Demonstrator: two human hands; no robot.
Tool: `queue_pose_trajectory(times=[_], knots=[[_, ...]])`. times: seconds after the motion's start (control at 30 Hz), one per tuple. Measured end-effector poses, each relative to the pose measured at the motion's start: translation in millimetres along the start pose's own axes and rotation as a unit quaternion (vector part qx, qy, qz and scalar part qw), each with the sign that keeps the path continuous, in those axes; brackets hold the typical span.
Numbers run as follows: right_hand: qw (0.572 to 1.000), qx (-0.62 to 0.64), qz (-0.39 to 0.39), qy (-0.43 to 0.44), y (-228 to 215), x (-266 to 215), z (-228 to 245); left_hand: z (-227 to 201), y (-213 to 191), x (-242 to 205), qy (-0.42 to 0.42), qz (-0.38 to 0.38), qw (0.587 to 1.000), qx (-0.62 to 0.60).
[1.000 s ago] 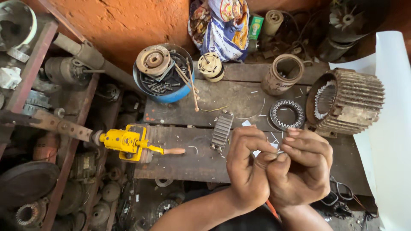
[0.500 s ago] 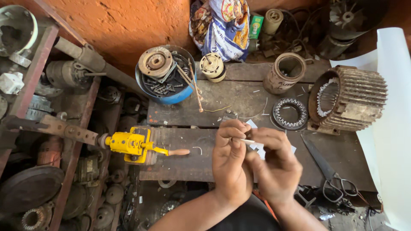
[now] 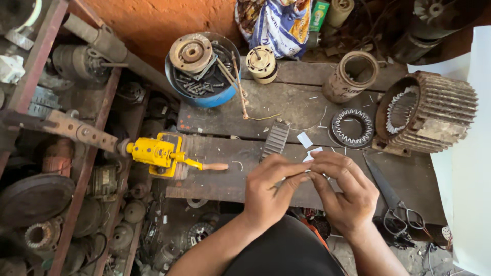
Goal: The person inserts small white rectangular pieces into the slots of a cylindrical metal motor stator held in a yellow bench vise. They repeatedly pick up pieces from the workbench and place them into the stator's grooves.
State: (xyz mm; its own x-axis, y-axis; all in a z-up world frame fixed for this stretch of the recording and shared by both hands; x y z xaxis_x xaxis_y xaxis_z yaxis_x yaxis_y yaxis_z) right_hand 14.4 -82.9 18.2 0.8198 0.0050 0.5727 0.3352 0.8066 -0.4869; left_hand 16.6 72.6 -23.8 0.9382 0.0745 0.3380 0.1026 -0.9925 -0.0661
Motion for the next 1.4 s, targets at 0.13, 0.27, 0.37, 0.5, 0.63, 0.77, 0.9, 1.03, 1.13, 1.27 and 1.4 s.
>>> queue_pose_trajectory(times=[0.13, 0.27, 0.37, 0.5, 0.63, 0.77, 0.9, 1.03, 1.13, 1.27, 1.4], knots=[[0.975, 0.180, -0.005, 0.133, -2, 7, 6, 1, 3, -10, 0.054, -0.033, 0.996, -0.058], [0.990, 0.123, 0.019, 0.065, -4, -1, 8, -1, 12, -21, 0.034, -0.057, 0.988, -0.143], [0.991, 0.130, -0.021, 0.034, 3, -5, 8, -2, 22, -24, 0.017, -0.106, 0.980, -0.165], [0.983, 0.154, -0.097, 0.018, 18, -8, 14, -12, 30, -24, 0.010, -0.156, 0.976, -0.152], [0.977, 0.162, -0.138, 0.000, 25, -6, 21, -19, 32, -18, 0.064, -0.189, 0.973, -0.113], [0.960, 0.205, -0.188, 0.011, 32, -10, 14, -12, 30, -19, 0.101, -0.214, 0.964, -0.121], [0.919, 0.320, -0.215, 0.083, 37, -10, -6, -10, 23, -23, 0.193, -0.256, 0.941, -0.105], [0.924, 0.362, 0.012, 0.125, 43, -27, -8, 5, 20, -16, 0.077, -0.187, 0.963, -0.179], [0.933, 0.312, -0.014, 0.178, 49, -44, -32, 15, 6, -17, 0.064, -0.137, 0.985, -0.081], [0.993, 0.033, 0.078, 0.079, 33, -62, -68, 32, -17, -20, 0.104, -0.042, 0.985, 0.132], [0.989, 0.014, 0.139, 0.050, 35, -85, -84, 50, -16, -33, 0.075, 0.063, 0.982, 0.162]])
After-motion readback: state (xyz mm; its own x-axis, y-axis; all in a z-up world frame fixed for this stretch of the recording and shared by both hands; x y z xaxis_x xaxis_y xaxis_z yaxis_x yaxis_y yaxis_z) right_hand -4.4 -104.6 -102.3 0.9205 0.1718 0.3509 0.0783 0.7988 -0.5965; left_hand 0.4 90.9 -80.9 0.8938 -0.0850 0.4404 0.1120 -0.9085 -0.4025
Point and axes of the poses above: each hand's wrist, its own x-axis towards the middle knuckle, its own y-axis out of the palm, z = x × y, the point moved 2 cm from there along x, towards the middle knuckle, and after that the axes turned 7 degrees about -z, right-handed, at the moved point
